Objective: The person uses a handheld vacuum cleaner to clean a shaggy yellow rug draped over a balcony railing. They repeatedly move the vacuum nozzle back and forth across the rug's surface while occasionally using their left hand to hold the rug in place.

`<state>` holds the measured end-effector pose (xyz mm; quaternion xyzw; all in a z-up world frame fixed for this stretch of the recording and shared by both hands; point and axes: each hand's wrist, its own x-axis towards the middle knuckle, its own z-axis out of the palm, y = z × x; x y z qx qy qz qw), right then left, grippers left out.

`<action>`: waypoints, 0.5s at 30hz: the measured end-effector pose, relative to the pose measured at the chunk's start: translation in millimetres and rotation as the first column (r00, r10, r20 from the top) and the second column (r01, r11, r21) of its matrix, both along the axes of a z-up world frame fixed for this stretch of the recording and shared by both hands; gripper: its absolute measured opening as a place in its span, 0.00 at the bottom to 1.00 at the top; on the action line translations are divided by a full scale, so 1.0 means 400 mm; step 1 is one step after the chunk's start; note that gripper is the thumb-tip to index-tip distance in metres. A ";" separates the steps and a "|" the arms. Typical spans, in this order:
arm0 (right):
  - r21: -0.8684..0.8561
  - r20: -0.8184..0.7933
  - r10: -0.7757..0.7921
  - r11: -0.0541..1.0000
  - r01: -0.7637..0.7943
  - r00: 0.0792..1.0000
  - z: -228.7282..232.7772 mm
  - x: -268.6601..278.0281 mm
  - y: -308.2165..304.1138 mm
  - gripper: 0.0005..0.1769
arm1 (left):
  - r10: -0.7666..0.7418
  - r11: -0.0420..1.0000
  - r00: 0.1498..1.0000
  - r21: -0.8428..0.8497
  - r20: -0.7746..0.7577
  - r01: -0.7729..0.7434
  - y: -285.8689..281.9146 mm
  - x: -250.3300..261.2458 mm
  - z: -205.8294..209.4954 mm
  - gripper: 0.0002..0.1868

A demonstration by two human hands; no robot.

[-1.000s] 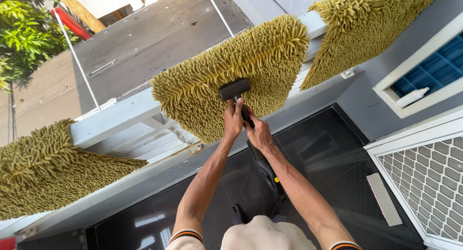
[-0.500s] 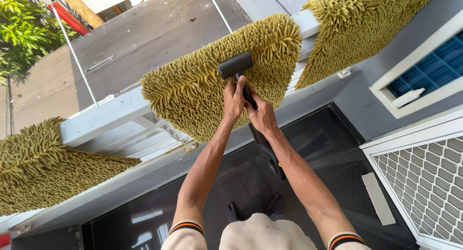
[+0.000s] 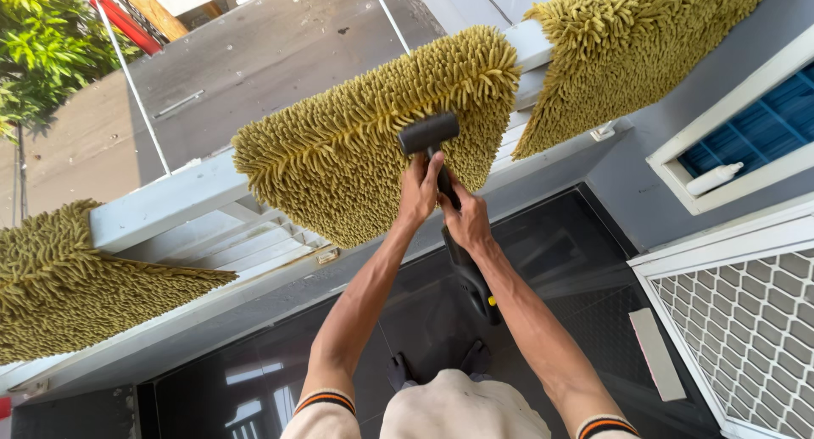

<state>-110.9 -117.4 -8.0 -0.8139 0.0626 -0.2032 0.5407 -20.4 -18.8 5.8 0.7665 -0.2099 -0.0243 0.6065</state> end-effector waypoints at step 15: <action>-0.086 -0.060 0.006 0.996 -0.011 0.998 -0.002 0.040 -0.122 0.29 | 0.080 0.997 0.994 0.015 -0.069 -0.079 -0.122 0.064 -0.061 0.32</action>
